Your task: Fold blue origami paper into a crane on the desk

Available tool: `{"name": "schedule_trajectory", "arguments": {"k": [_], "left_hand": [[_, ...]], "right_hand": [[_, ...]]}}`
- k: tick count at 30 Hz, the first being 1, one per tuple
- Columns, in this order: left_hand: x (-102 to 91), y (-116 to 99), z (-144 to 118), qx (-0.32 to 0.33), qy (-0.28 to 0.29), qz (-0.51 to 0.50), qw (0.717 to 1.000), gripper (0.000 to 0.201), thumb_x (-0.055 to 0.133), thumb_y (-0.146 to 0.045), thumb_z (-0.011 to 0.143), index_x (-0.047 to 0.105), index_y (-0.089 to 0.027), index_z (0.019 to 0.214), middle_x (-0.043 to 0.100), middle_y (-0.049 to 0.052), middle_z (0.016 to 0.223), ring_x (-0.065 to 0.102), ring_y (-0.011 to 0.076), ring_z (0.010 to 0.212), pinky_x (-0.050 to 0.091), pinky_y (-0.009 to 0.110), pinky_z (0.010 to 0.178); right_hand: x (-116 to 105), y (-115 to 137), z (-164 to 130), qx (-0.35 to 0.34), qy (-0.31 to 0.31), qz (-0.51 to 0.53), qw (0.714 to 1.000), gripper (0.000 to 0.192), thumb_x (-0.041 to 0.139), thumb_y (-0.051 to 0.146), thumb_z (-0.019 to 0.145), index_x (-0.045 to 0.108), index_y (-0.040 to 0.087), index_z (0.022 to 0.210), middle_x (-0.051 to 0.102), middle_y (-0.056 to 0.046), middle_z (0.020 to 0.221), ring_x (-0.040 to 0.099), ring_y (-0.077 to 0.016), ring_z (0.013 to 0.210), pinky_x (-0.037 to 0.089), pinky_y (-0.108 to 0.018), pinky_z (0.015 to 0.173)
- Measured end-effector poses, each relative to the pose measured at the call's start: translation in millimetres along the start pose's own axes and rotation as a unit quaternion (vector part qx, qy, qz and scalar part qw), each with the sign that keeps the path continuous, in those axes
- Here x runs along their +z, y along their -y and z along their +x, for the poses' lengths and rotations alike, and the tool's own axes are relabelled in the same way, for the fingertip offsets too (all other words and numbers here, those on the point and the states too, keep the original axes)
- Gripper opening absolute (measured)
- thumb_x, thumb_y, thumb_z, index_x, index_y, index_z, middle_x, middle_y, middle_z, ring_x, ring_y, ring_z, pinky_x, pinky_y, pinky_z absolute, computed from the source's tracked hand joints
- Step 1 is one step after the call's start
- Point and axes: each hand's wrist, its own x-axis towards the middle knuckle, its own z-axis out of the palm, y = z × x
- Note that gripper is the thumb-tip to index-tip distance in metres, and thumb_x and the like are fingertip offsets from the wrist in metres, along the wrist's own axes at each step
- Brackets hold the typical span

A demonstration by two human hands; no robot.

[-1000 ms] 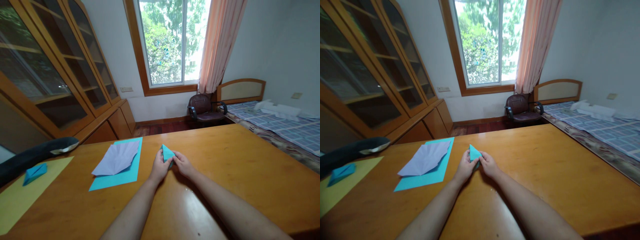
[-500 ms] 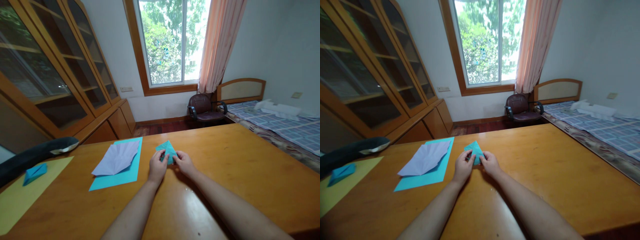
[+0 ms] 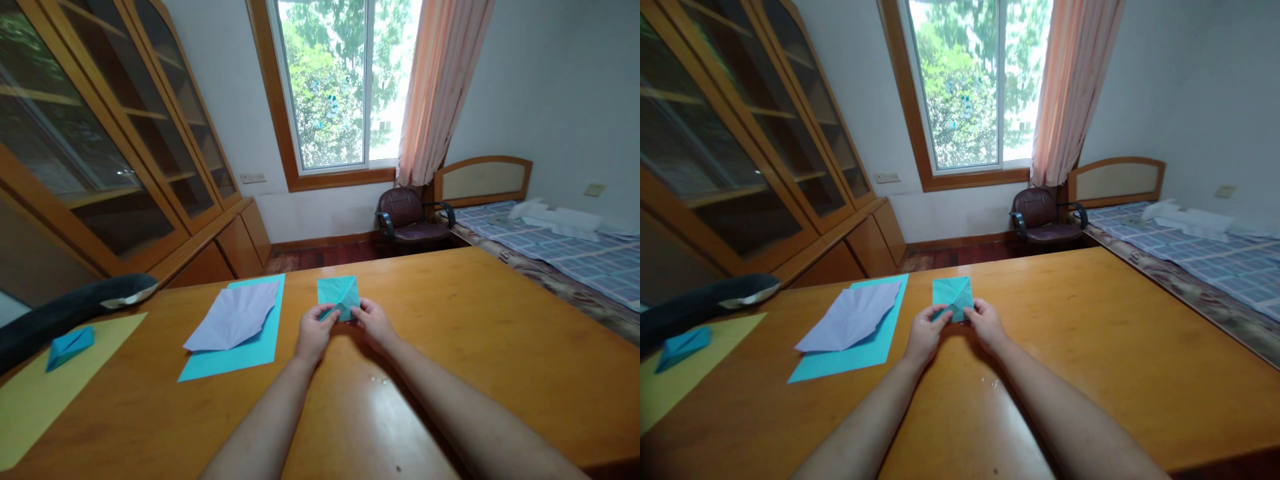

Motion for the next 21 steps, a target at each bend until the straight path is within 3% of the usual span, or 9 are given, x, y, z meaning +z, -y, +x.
{"name": "schedule_trajectory", "arguments": {"k": [5, 15, 18, 21], "left_hand": [[-1.8, -6.0, -1.9, -0.019, 0.014, -0.003, 1.000, 0.033, 0.080, -0.038, 0.060, 0.075, -0.014, 0.081, 0.071, 0.004, 0.075, 0.062, 0.0160, 0.070, 0.049, 0.027, 0.071], [0.1, -6.4, -4.3, -0.063, 0.063, -0.024, 0.996, 0.041, 0.076, -0.051, 0.061, 0.071, -0.012, 0.073, 0.065, 0.003, 0.066, 0.056, 0.0139, 0.060, 0.047, 0.024, 0.056], [-1.7, -6.8, -3.8, -0.046, 0.074, 0.006, 0.996, 0.040, 0.074, -0.051, 0.064, 0.070, -0.012, 0.071, 0.064, 0.002, 0.064, 0.053, 0.0129, 0.059, 0.044, 0.023, 0.057], [-5.0, -7.2, -1.8, -0.022, 0.095, 0.061, 0.993, 0.039, 0.070, -0.051, 0.067, 0.069, -0.012, 0.068, 0.063, 0.002, 0.063, 0.052, 0.0128, 0.060, 0.041, 0.023, 0.058]], "right_hand": [[-0.8, 0.8, -3.3, 0.020, 0.034, -0.018, 0.999, 0.038, 0.081, 0.046, 0.058, 0.068, 0.016, 0.077, 0.069, -0.002, 0.071, 0.060, -0.0150, 0.062, 0.047, -0.027, 0.061], [-2.6, -2.6, -2.5, 0.001, 0.000, -0.092, 0.996, 0.033, 0.079, 0.044, 0.060, 0.067, 0.015, 0.070, 0.068, -0.003, 0.065, 0.057, -0.0147, 0.056, 0.046, -0.028, 0.059], [-2.1, -1.4, -1.8, -0.031, -0.009, -0.078, 0.996, 0.038, 0.079, 0.040, 0.060, 0.068, 0.017, 0.089, 0.070, -0.004, 0.080, 0.062, -0.0170, 0.067, 0.051, -0.030, 0.067], [-4.6, 0.9, 0.4, -0.084, -0.033, -0.064, 0.994, 0.072, 0.078, 0.034, 0.059, 0.052, 0.025, 0.126, 0.069, -0.002, 0.093, 0.063, -0.0158, 0.072, 0.052, -0.030, 0.069]]}}
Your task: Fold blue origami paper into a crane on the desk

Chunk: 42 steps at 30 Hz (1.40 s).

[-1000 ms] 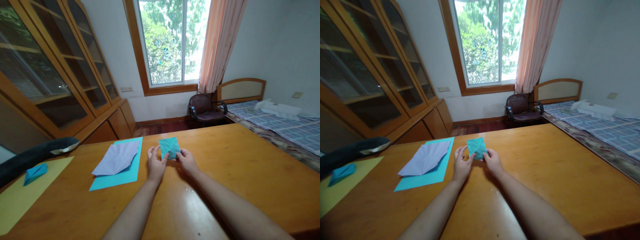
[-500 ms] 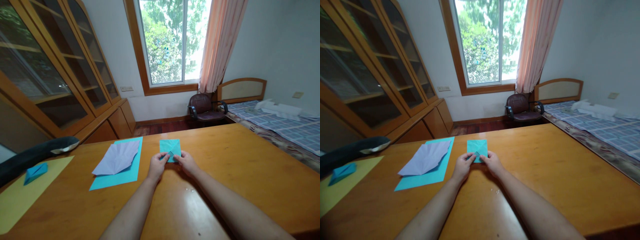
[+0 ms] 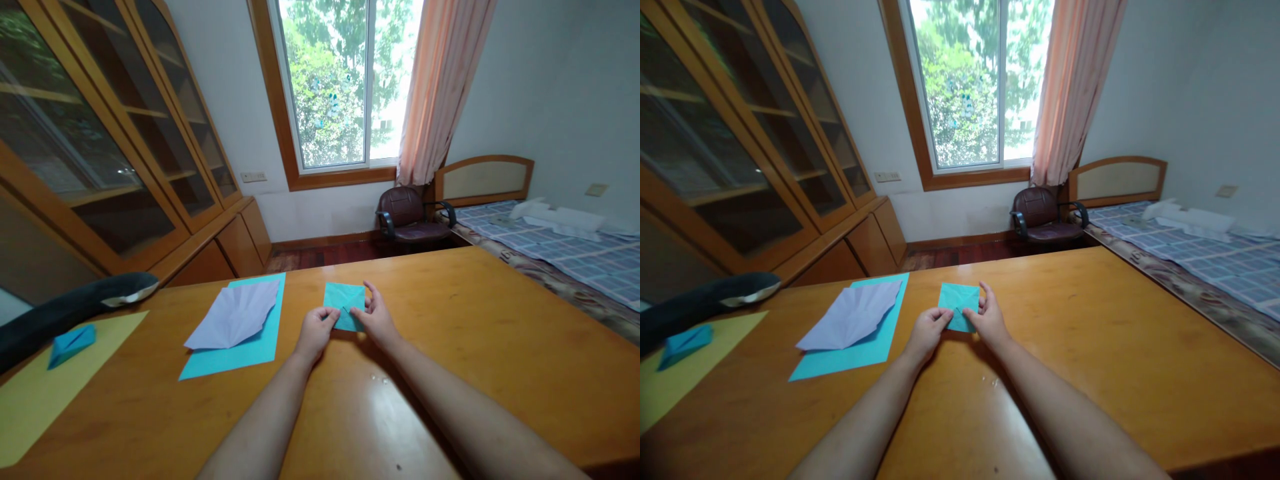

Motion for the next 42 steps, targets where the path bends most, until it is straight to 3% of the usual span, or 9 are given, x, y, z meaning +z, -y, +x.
{"name": "schedule_trajectory", "arguments": {"k": [2, 5, 7, 13, 23, 30, 35, 38, 42], "left_hand": [[-2.9, -0.3, 1.0, 0.007, 0.016, 0.038, 0.999, 0.039, 0.068, -0.051, 0.068, 0.069, -0.012, 0.066, 0.063, 0.001, 0.062, 0.052, 0.0133, 0.060, 0.041, 0.023, 0.059], [-7.0, -1.3, 2.3, 0.003, 0.038, 0.080, 0.996, 0.039, 0.066, -0.051, 0.069, 0.069, -0.012, 0.066, 0.063, 0.001, 0.062, 0.052, 0.0140, 0.061, 0.040, 0.024, 0.060], [-9.4, -2.2, 3.0, 0.000, 0.051, 0.101, 0.994, 0.038, 0.065, -0.050, 0.069, 0.069, -0.012, 0.066, 0.062, 0.001, 0.061, 0.052, 0.0143, 0.060, 0.039, 0.024, 0.059], [-14.4, -3.2, 4.1, -0.010, 0.074, 0.134, 0.988, 0.033, 0.063, -0.044, 0.069, 0.069, -0.012, 0.065, 0.061, 0.000, 0.059, 0.051, 0.0133, 0.058, 0.037, 0.024, 0.058], [-16.1, -2.6, 4.8, -0.019, 0.090, 0.164, 0.982, 0.032, 0.062, -0.042, 0.070, 0.069, -0.012, 0.064, 0.061, 0.000, 0.058, 0.052, 0.0136, 0.059, 0.038, 0.024, 0.059], [-19.4, 6.1, 11.1, 0.019, 0.023, 0.189, 0.981, 0.023, 0.063, -0.032, 0.072, 0.073, -0.013, 0.081, 0.072, 0.007, 0.083, 0.063, 0.0204, 0.078, 0.047, 0.030, 0.074], [-15.3, 11.1, 13.1, 0.046, -0.006, 0.241, 0.969, 0.019, 0.061, -0.027, 0.076, 0.072, -0.015, 0.085, 0.073, 0.007, 0.088, 0.065, 0.0212, 0.084, 0.049, 0.033, 0.080], [-14.5, 13.3, 13.2, 0.080, -0.029, 0.286, 0.954, 0.018, 0.059, -0.024, 0.079, 0.071, -0.016, 0.088, 0.072, 0.007, 0.089, 0.065, 0.0205, 0.084, 0.050, 0.033, 0.081], [-15.7, 15.4, 13.2, 0.170, -0.066, 0.395, 0.900, 0.022, 0.059, -0.020, 0.079, 0.070, -0.015, 0.097, 0.066, 0.011, 0.106, 0.061, 0.0243, 0.101, 0.047, 0.039, 0.093]], "right_hand": [[-4.3, 0.7, 2.6, -0.024, 0.000, -0.034, 0.999, 0.075, 0.077, 0.031, 0.059, 0.051, 0.026, 0.129, 0.068, -0.001, 0.092, 0.062, -0.0147, 0.073, 0.051, -0.029, 0.071], [-12.1, 1.6, 6.0, -0.031, 0.009, -0.130, 0.991, 0.038, 0.074, 0.032, 0.059, 0.069, 0.020, 0.094, 0.068, -0.003, 0.085, 0.060, -0.0166, 0.077, 0.048, -0.030, 0.075], [-15.6, 2.2, 7.1, -0.014, 0.018, -0.178, 0.984, 0.025, 0.072, 0.034, 0.059, 0.069, 0.018, 0.078, 0.067, -0.003, 0.078, 0.058, -0.0167, 0.074, 0.046, -0.030, 0.071], [-14.6, 4.9, 5.3, 0.074, 0.034, -0.211, 0.974, 0.023, 0.065, 0.037, 0.060, 0.061, 0.018, 0.071, 0.048, 0.006, 0.052, 0.041, -0.0097, 0.048, 0.033, -0.022, 0.048], [-11.9, 14.4, 3.6, 0.108, 0.011, -0.257, 0.960, 0.018, 0.066, 0.033, 0.057, 0.060, 0.016, 0.057, 0.047, 0.005, 0.047, 0.038, -0.0085, 0.047, 0.028, -0.023, 0.047], [-16.0, 8.4, 8.1, 0.099, 0.010, -0.237, 0.966, 0.018, 0.063, 0.030, 0.061, 0.067, 0.015, 0.071, 0.050, 0.006, 0.048, 0.039, -0.0085, 0.045, 0.032, -0.022, 0.048], [-18.8, -3.5, 16.7, 0.075, 0.003, -0.260, 0.963, 0.020, 0.061, 0.026, 0.065, 0.069, 0.015, 0.080, 0.060, 0.003, 0.057, 0.048, -0.0109, 0.048, 0.040, -0.023, 0.050], [-20.5, -5.6, 19.1, 0.028, -0.001, -0.325, 0.945, 0.020, 0.060, 0.022, 0.068, 0.071, 0.016, 0.083, 0.069, -0.004, 0.076, 0.061, -0.0164, 0.067, 0.049, -0.029, 0.066], [-19.3, 1.7, 13.3, -0.130, -0.002, -0.516, 0.847, 0.026, 0.060, 0.015, 0.073, 0.073, 0.019, 0.095, 0.062, -0.013, 0.122, 0.055, -0.0261, 0.114, 0.041, -0.040, 0.099]]}}
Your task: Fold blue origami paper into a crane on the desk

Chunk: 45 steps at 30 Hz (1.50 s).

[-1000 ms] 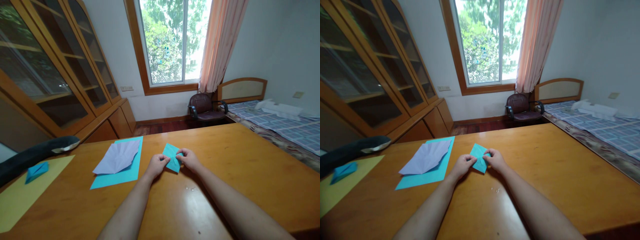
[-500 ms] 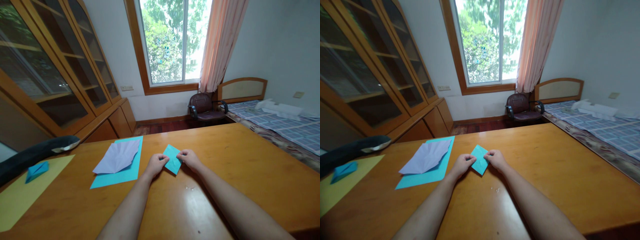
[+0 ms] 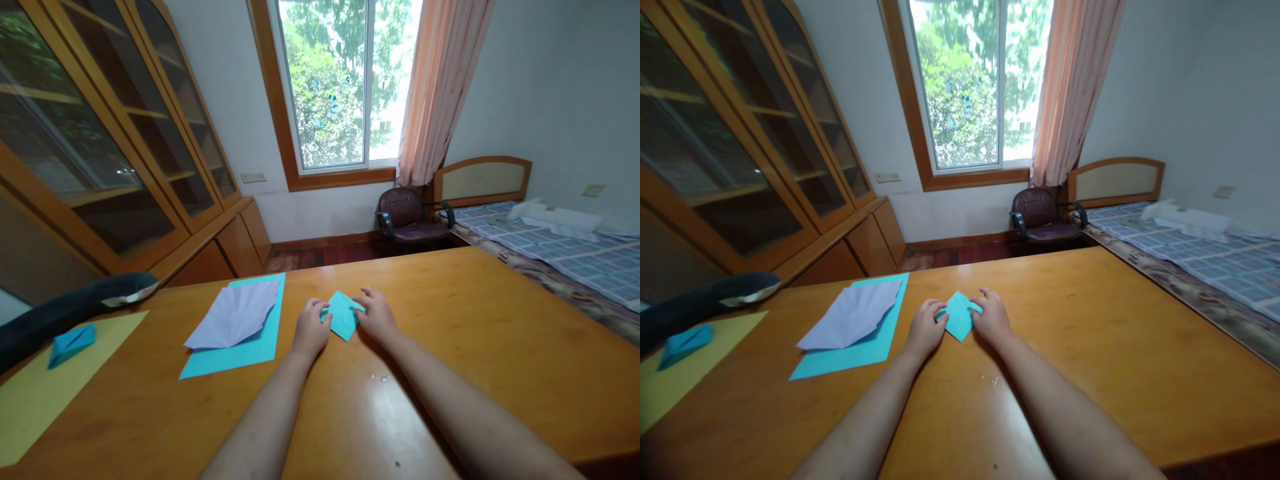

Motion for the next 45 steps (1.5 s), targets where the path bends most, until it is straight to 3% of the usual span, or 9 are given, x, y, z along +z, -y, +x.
{"name": "schedule_trajectory", "arguments": {"k": [3, 7, 10, 15, 33, 36, 39, 42, 45], "left_hand": [[1.1, -4.7, -3.0, 0.048, 0.005, 0.085, 0.995, 0.028, 0.054, -0.020, 0.083, 0.068, -0.014, 0.107, 0.060, 0.014, 0.121, 0.055, 0.0274, 0.114, 0.042, 0.042, 0.102], [6.8, -18.0, -12.3, 0.097, 0.119, 0.139, 0.978, 0.036, 0.044, -0.022, 0.090, 0.062, -0.014, 0.119, 0.060, 0.014, 0.128, 0.053, 0.0258, 0.120, 0.038, 0.041, 0.107], [12.2, -23.9, -18.5, 0.084, 0.174, 0.165, 0.967, 0.042, 0.038, -0.024, 0.092, 0.054, -0.011, 0.130, 0.051, 0.015, 0.139, 0.045, 0.0281, 0.130, 0.032, 0.045, 0.111], [15.4, -24.1, -20.3, 0.062, 0.205, 0.174, 0.961, 0.046, 0.032, -0.024, 0.094, 0.048, -0.010, 0.135, 0.043, 0.017, 0.145, 0.038, 0.0287, 0.136, 0.028, 0.046, 0.113], [13.1, -27.3, -25.1, 0.046, 0.227, 0.196, 0.953, 0.050, 0.032, -0.029, 0.094, 0.043, -0.012, 0.139, 0.038, 0.015, 0.149, 0.032, 0.0298, 0.138, 0.027, 0.048, 0.112], [10.5, -27.8, -25.1, 0.043, 0.199, 0.196, 0.959, 0.046, 0.036, -0.032, 0.093, 0.049, -0.014, 0.134, 0.043, 0.016, 0.145, 0.037, 0.0313, 0.134, 0.029, 0.050, 0.109], [3.6, -24.7, -21.6, 0.036, 0.165, 0.189, 0.967, 0.039, 0.046, -0.040, 0.090, 0.060, -0.016, 0.118, 0.055, 0.016, 0.130, 0.047, 0.0305, 0.122, 0.035, 0.045, 0.103], [-5.2, -19.8, -16.6, 0.030, 0.162, 0.173, 0.971, 0.036, 0.055, -0.045, 0.085, 0.064, -0.017, 0.105, 0.059, 0.014, 0.116, 0.051, 0.0277, 0.112, 0.039, 0.040, 0.097], [-11.2, -18.8, -14.6, 0.045, 0.159, 0.156, 0.974, 0.035, 0.058, -0.045, 0.083, 0.065, -0.017, 0.104, 0.058, 0.013, 0.116, 0.051, 0.0263, 0.110, 0.039, 0.038, 0.096]], "right_hand": [[-2.5, 9.8, -6.8, -0.076, 0.035, -0.109, 0.991, 0.028, 0.055, 0.015, 0.080, 0.072, 0.019, 0.102, 0.060, -0.013, 0.127, 0.052, -0.0259, 0.117, 0.038, -0.040, 0.103], [3.5, 19.7, -17.3, -0.141, 0.115, -0.135, 0.974, 0.034, 0.044, 0.020, 0.090, 0.065, 0.015, 0.116, 0.062, -0.013, 0.126, 0.055, -0.0221, 0.116, 0.037, -0.034, 0.104], [7.0, 21.9, -22.7, -0.143, 0.150, -0.154, 0.966, 0.039, 0.040, 0.022, 0.093, 0.059, 0.013, 0.126, 0.058, -0.014, 0.131, 0.051, -0.0231, 0.123, 0.032, -0.036, 0.108], [4.2, 23.9, -24.9, -0.117, 0.196, -0.176, 0.957, 0.041, 0.038, 0.025, 0.094, 0.055, 0.015, 0.130, 0.053, -0.014, 0.137, 0.047, -0.0247, 0.127, 0.028, -0.042, 0.110], [3.4, 26.1, -30.2, -0.061, 0.240, -0.187, 0.951, 0.049, 0.034, 0.030, 0.094, 0.043, 0.019, 0.141, 0.039, -0.011, 0.148, 0.031, -0.0254, 0.138, 0.019, -0.053, 0.111], [0.6, 27.2, -28.5, -0.064, 0.212, -0.194, 0.956, 0.043, 0.039, 0.028, 0.092, 0.051, 0.019, 0.132, 0.049, -0.012, 0.141, 0.039, -0.0248, 0.131, 0.025, -0.047, 0.107], [-4.8, 26.3, -23.8, -0.053, 0.179, -0.211, 0.959, 0.029, 0.044, 0.025, 0.090, 0.063, 0.018, 0.110, 0.061, -0.012, 0.120, 0.051, -0.0224, 0.113, 0.034, -0.035, 0.097], [-9.1, 22.8, -19.3, -0.043, 0.166, -0.226, 0.959, 0.022, 0.049, 0.027, 0.088, 0.066, 0.018, 0.098, 0.063, -0.010, 0.109, 0.053, -0.0214, 0.104, 0.035, -0.031, 0.091], [-9.4, 19.8, -17.6, -0.044, 0.160, -0.229, 0.959, 0.020, 0.052, 0.029, 0.087, 0.066, 0.019, 0.097, 0.061, -0.009, 0.109, 0.052, -0.0216, 0.103, 0.035, -0.030, 0.090]]}}
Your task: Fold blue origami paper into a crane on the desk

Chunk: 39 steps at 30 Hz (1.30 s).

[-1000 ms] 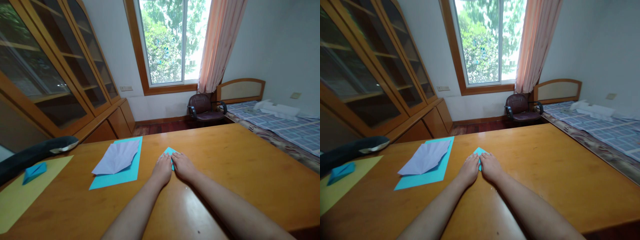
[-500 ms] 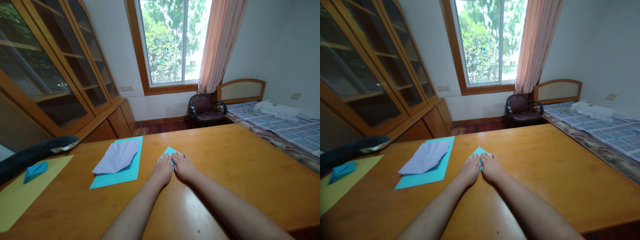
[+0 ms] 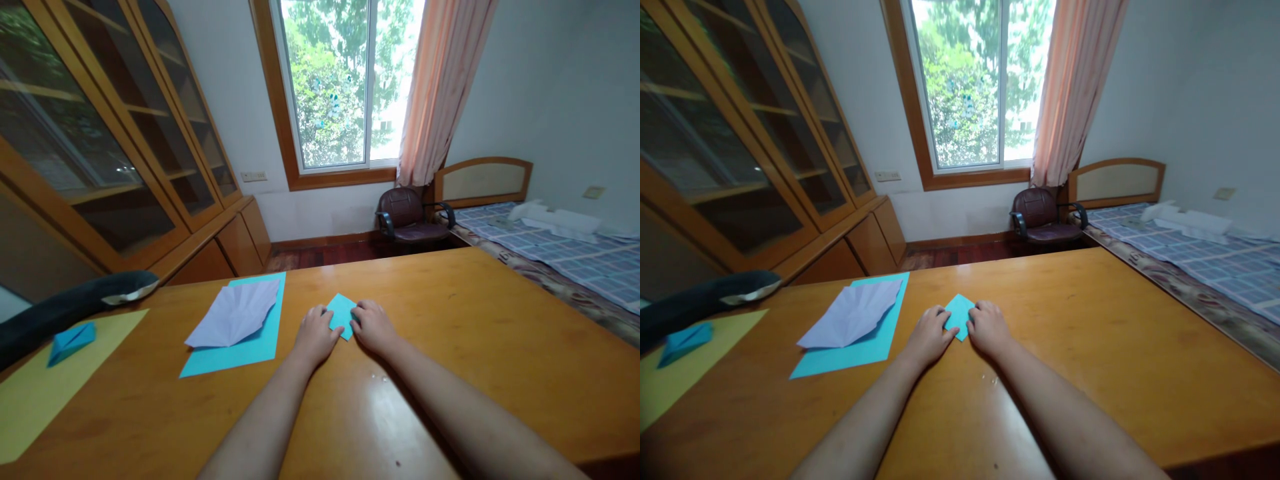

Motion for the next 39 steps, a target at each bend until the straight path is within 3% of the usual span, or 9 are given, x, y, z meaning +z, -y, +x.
{"name": "schedule_trajectory", "arguments": {"k": [8, 12, 21, 27, 32, 39], "left_hand": [[-3.0, -15.4, -5.1, 0.045, 0.027, -0.011, 0.999, 0.038, 0.058, -0.046, 0.082, 0.064, -0.019, 0.108, 0.059, 0.011, 0.118, 0.052, 0.0271, 0.109, 0.038, 0.040, 0.097], [-0.8, -14.4, -5.2, 0.053, 0.025, -0.009, 0.998, 0.040, 0.056, -0.045, 0.083, 0.063, -0.020, 0.113, 0.057, 0.012, 0.121, 0.052, 0.0274, 0.111, 0.039, 0.040, 0.097], [0.1, -15.0, -6.1, 0.064, 0.028, 0.023, 0.997, 0.042, 0.054, -0.045, 0.084, 0.061, -0.024, 0.120, 0.056, 0.012, 0.123, 0.051, 0.0288, 0.112, 0.040, 0.043, 0.097], [6.2, -17.8, -4.8, 0.053, 0.049, 0.032, 0.997, 0.048, 0.048, -0.041, 0.088, 0.053, -0.021, 0.132, 0.051, 0.013, 0.137, 0.045, 0.0297, 0.125, 0.033, 0.046, 0.107], [15.7, -17.1, -3.8, 0.013, 0.090, 0.032, 0.995, 0.056, 0.038, -0.042, 0.092, 0.039, -0.020, 0.143, 0.035, 0.010, 0.151, 0.030, 0.0308, 0.139, 0.024, 0.054, 0.112], [17.9, -18.6, -5.9, -0.023, 0.101, 0.058, 0.993, 0.059, 0.033, -0.048, 0.092, 0.034, -0.024, 0.146, 0.025, 0.007, 0.155, 0.024, 0.0313, 0.142, 0.025, 0.056, 0.112]], "right_hand": [[0.3, 0.6, 0.3, 0.016, 0.004, -0.010, 1.000, 0.018, 0.052, 0.029, 0.087, 0.065, 0.018, 0.093, 0.061, -0.009, 0.101, 0.051, -0.0217, 0.097, 0.035, -0.030, 0.085], [-1.2, 0.1, -0.2, 0.004, -0.008, -0.008, 1.000, 0.018, 0.051, 0.026, 0.088, 0.065, 0.019, 0.096, 0.062, -0.008, 0.100, 0.052, -0.0211, 0.096, 0.035, -0.030, 0.083], [3.7, 2.8, -1.9, -0.003, -0.004, -0.047, 0.999, 0.028, 0.043, 0.025, 0.092, 0.069, 0.017, 0.085, 0.063, -0.012, 0.097, 0.053, -0.0245, 0.095, 0.034, -0.035, 0.083], [4.7, 9.9, -7.3, -0.050, 0.012, -0.010, 0.999, 0.028, 0.045, 0.023, 0.089, 0.064, 0.019, 0.110, 0.064, -0.012, 0.116, 0.052, -0.0258, 0.110, 0.029, -0.044, 0.100], [9.2, 10.4, -7.1, -0.032, 0.067, 0.037, 0.997, 0.048, 0.037, 0.021, 0.090, 0.047, 0.017, 0.137, 0.044, -0.012, 0.145, 0.035, -0.0265, 0.135, 0.013, -0.054, 0.111], [8.2, 6.5, -7.5, -0.015, 0.124, 0.048, 0.991, 0.056, 0.035, 0.026, 0.090, 0.034, 0.018, 0.146, 0.030, -0.010, 0.153, 0.022, -0.0264, 0.142, 0.013, -0.057, 0.112]]}}
